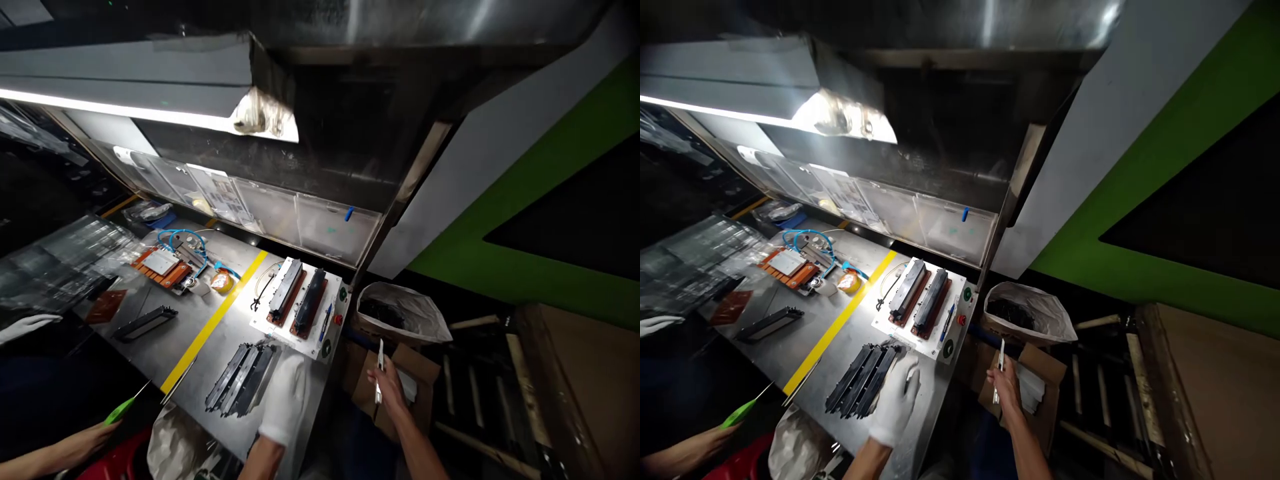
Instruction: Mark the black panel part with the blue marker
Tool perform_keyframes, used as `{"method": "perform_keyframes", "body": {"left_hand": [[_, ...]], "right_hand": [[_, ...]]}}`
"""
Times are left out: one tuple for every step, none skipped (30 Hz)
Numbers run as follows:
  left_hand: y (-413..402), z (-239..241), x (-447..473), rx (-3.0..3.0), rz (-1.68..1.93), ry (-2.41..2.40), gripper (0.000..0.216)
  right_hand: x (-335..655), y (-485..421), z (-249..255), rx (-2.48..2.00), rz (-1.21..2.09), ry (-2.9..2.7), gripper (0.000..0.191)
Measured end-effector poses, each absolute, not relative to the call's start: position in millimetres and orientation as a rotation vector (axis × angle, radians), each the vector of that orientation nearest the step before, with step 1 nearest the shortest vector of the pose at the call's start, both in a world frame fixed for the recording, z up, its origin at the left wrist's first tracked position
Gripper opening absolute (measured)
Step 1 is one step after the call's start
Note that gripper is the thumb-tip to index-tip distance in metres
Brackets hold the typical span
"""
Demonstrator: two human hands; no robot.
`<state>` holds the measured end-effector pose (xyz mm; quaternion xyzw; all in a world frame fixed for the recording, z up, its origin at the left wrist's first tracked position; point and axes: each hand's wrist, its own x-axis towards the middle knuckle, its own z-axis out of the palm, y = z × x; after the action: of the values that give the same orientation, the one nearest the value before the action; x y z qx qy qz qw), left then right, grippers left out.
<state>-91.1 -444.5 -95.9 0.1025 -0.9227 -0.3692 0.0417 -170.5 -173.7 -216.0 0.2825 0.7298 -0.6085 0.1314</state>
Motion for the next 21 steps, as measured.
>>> {"method": "perform_keyframes", "body": {"left_hand": [[-443.7,-91.2,-120.6,0.212,-0.996,-2.780,0.035],[-442.8,-86.6,-149.2,0.147,-0.869,-2.782,0.034],[-442.0,-82.5,-175.8,0.098,-0.762,-2.792,0.036],[-441.4,-79.4,-199.8,0.078,-0.651,-2.829,0.038],[-441.0,-77.6,-220.6,0.073,-0.564,-2.857,0.039],[-440.9,-77.2,-237.6,0.076,-0.504,-2.893,0.039],[-440.8,-78.1,-250.9,0.096,-0.460,-2.936,0.039],[-440.8,-80.0,-260.5,0.124,-0.435,-2.977,0.038],[-440.7,-82.5,-266.8,0.157,-0.414,-3.018,0.038],[-440.5,-85.0,-270.4,0.197,-0.389,-3.051,0.038],[-440.1,-87.4,-271.8,0.228,-0.366,-3.076,0.039],[-439.6,-89.4,-271.8,0.247,-0.347,-3.091,0.041],[-439.1,-90.9,-271.1,0.260,-0.339,-3.096,0.043],[-438.7,-92.1,-270.0,0.264,-0.331,-3.102,0.045],[-438.4,-93.0,-269.0,0.258,-0.322,-3.103,0.046],[-438.2,-93.9,-268.3,0.246,-0.310,-3.100,0.047],[-438.2,-94.7,-267.8,0.235,-0.290,-3.097,0.047],[-438.3,-95.4,-267.6,0.234,-0.268,-3.093,0.047],[-438.5,-96.0,-267.7,0.233,-0.255,-3.091,0.048],[-438.7,-96.3,-268.0,0.235,-0.249,-3.094,0.048],[-438.8,-96.3,-268.4,0.240,-0.249,-3.100,0.049]], "right_hand": [[-185.3,-179.9,-204.3,0.706,-1.732,2.176,0.073],[-200.5,-189.0,-191.9,0.582,-1.698,2.238,0.072],[-215.4,-200.4,-178.9,0.449,-1.668,2.304,0.068],[-229.7,-213.5,-165.6,0.313,-1.643,2.372,0.064],[-243.1,-227.5,-152.4,0.176,-1.620,2.435,0.061],[-255.1,-241.6,-139.9,0.051,-1.589,2.490,0.058],[-265.8,-255.1,-128.2,-0.056,-1.547,2.538,0.055],[-275.0,-267.3,-117.6,-0.140,-1.497,2.578,0.053],[-282.6,-277.9,-108.4,-0.198,-1.443,2.613,0.051],[-288.9,-286.7,-100.5,-0.233,-1.400,2.638,0.050],[-293.9,-293.4,-93.8,-0.264,-1.346,2.667,0.049],[-297.7,-298.4,-88.5,-0.305,-1.260,2.707,0.048],[-300.6,-301.8,-84.2,-0.358,-1.147,2.750,0.048],[-302.6,-303.9,-81.0,-0.417,-1.020,2.789,0.048],[-303.9,-305.1,-78.8,-0.476,-0.895,2.818,0.047],[-304.9,-305.5,-77.3,-0.525,-0.786,2.835,0.046],[-305.7,-305.5,-76.5,-0.558,-0.711,2.842,0.045],[-306.3,-305.3,-76.1,-0.573,-0.678,2.842,0.044],[-307.0,-304.9,-75.9,-0.583,-0.656,2.843,0.044],[-307.8,-304.5,-75.8,-0.595,-0.623,2.847,0.044],[-308.8,-304.0,-75.6,-0.606,-0.589,2.852,0.044]]}}
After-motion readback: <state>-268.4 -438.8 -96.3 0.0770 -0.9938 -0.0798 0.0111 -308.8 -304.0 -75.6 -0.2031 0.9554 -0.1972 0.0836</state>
